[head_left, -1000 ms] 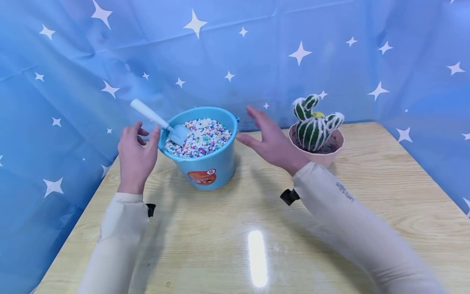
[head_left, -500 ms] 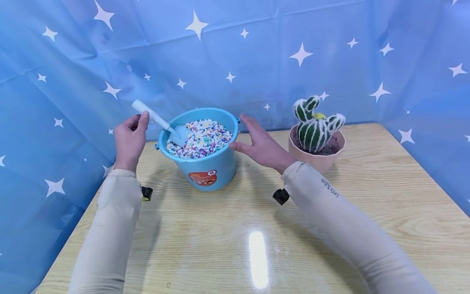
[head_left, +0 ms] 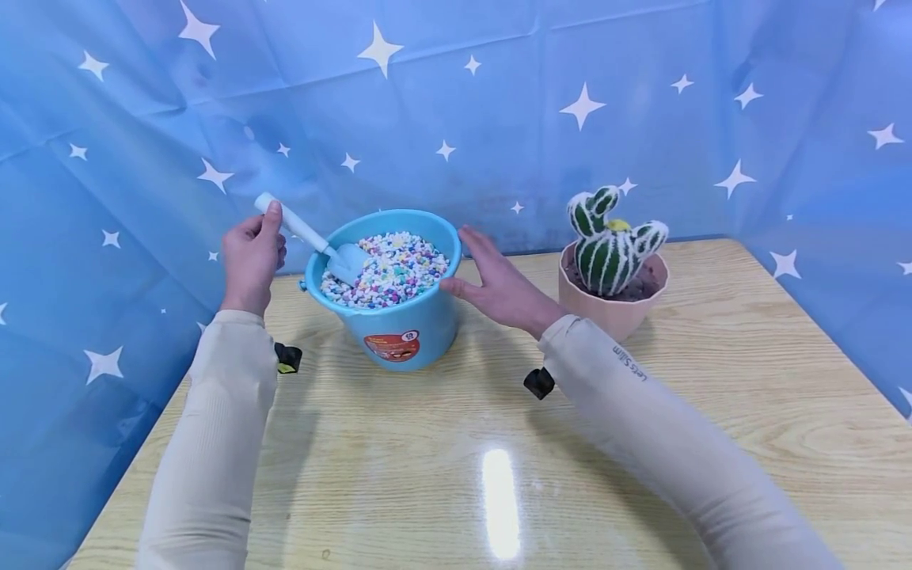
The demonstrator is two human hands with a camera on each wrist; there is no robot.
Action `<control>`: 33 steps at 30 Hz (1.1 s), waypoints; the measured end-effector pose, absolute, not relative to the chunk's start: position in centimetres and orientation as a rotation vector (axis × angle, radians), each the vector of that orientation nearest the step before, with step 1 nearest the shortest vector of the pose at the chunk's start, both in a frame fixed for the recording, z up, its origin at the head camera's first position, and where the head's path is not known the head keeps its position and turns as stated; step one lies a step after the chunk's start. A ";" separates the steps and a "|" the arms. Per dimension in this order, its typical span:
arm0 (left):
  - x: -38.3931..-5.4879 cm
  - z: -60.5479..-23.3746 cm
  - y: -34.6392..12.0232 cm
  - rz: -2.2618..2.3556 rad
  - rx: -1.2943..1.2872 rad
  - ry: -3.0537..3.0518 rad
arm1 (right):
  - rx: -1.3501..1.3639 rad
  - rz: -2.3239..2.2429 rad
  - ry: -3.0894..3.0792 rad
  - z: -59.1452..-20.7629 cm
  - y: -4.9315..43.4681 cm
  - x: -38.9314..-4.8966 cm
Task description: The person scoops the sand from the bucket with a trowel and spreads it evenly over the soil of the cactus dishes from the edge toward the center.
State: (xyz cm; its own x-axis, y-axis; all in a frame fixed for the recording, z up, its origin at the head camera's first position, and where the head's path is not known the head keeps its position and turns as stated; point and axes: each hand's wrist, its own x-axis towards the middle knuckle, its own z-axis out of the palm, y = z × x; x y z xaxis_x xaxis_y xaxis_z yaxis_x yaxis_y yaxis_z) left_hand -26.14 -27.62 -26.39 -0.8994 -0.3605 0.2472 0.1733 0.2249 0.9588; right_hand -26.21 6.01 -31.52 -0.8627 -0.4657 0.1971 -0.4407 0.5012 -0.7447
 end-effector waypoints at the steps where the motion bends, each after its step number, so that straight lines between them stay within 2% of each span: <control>1: -26.2 -26.3 -27.5 -1.771 0.157 -2.049 | -0.817 -1.330 2.695 -31.6 6.0 -26.3; 5: -26.4 -26.0 -27.1 -1.858 0.097 -1.993 | -0.823 -1.359 2.692 -31.7 6.0 -26.5; 18: -26.1 -25.2 -25.6 -1.675 0.034 -1.995 | -0.820 -1.392 2.641 -31.8 5.8 -26.4; 33: -24.6 -27.1 -26.7 -1.738 0.006 -1.967 | -0.787 -1.370 2.676 -31.5 5.5 -25.7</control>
